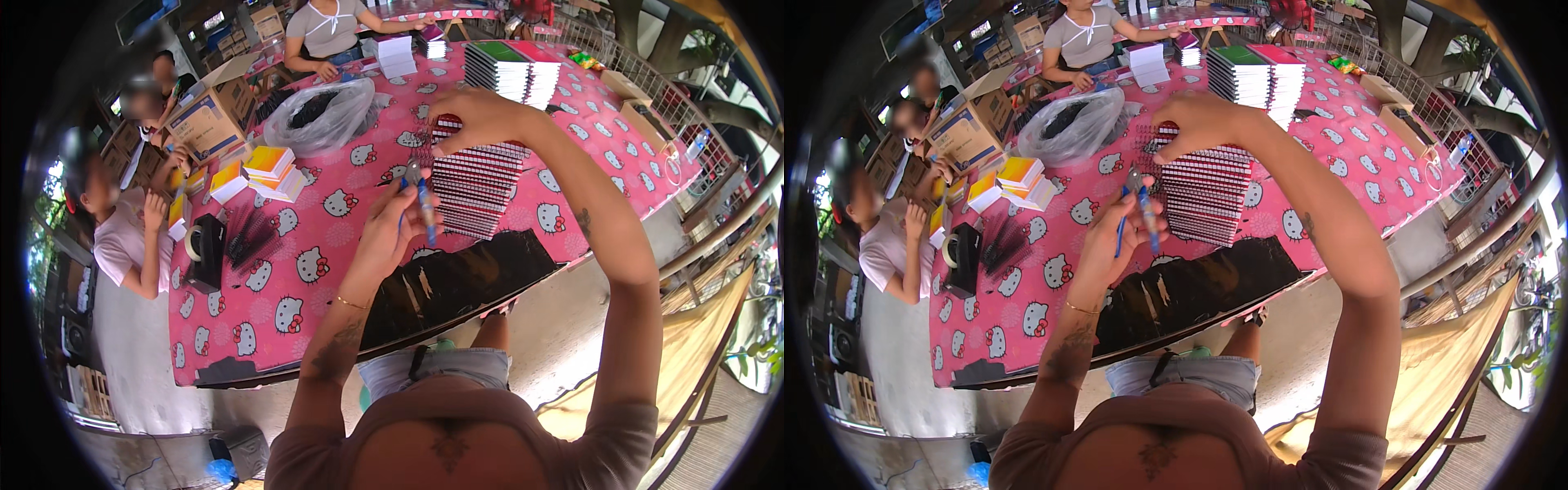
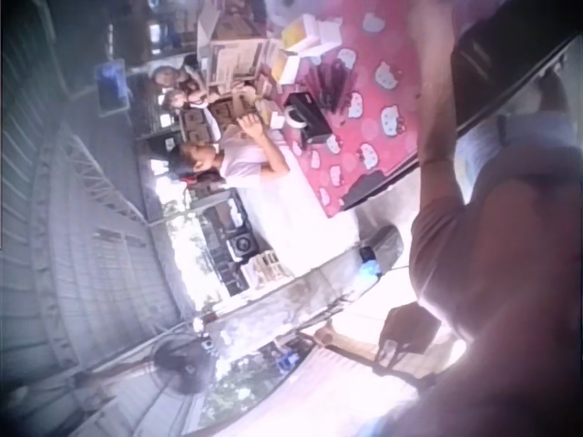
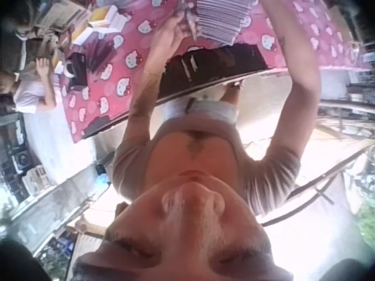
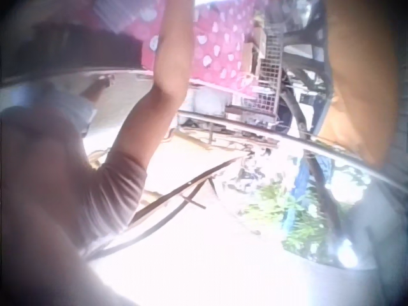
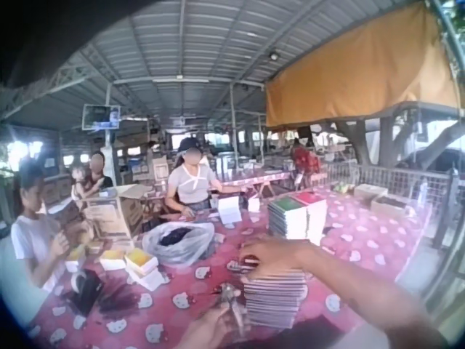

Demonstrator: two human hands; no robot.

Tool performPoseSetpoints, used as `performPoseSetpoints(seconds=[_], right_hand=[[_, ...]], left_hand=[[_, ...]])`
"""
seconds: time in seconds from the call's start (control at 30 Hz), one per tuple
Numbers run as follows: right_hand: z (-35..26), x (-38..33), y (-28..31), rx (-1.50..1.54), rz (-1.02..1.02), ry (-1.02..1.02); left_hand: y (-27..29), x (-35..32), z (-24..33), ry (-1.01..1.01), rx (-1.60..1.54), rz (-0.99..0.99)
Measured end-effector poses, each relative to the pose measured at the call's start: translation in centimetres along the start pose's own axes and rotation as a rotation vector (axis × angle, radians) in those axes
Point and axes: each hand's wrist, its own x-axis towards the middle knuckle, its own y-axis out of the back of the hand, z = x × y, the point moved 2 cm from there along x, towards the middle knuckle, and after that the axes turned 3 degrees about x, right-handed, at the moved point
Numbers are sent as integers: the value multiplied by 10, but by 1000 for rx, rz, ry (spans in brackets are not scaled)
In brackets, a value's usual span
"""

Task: The person uses blue shears to trim the edges of a stack of red and white patterned notebooks on a table.

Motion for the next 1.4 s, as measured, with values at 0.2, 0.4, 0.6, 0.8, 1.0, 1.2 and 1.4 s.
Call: performPoseSetpoints(seconds=[0.2,0.4,0.6,0.8,1.0,1.2,1.4], right_hand=[[-19,27,22,239,25,-50],[-30,36,24,40,-27,-59],[-26,37,24,36,24,-55],[-28,36,23,37,56,-60],[-20,36,20,98,69,-96],[-24,37,18,76,38,-103],[-32,44,14,27,-112,-83]], left_hand=[[-31,17,7,-60,253,59],[-31,40,12,-22,116,37],[-35,36,14,-7,127,17],[-31,39,12,-39,146,41],[-30,37,3,-16,249,10],[-30,27,0,-27,205,87],[-24,37,-1,-51,204,97]])
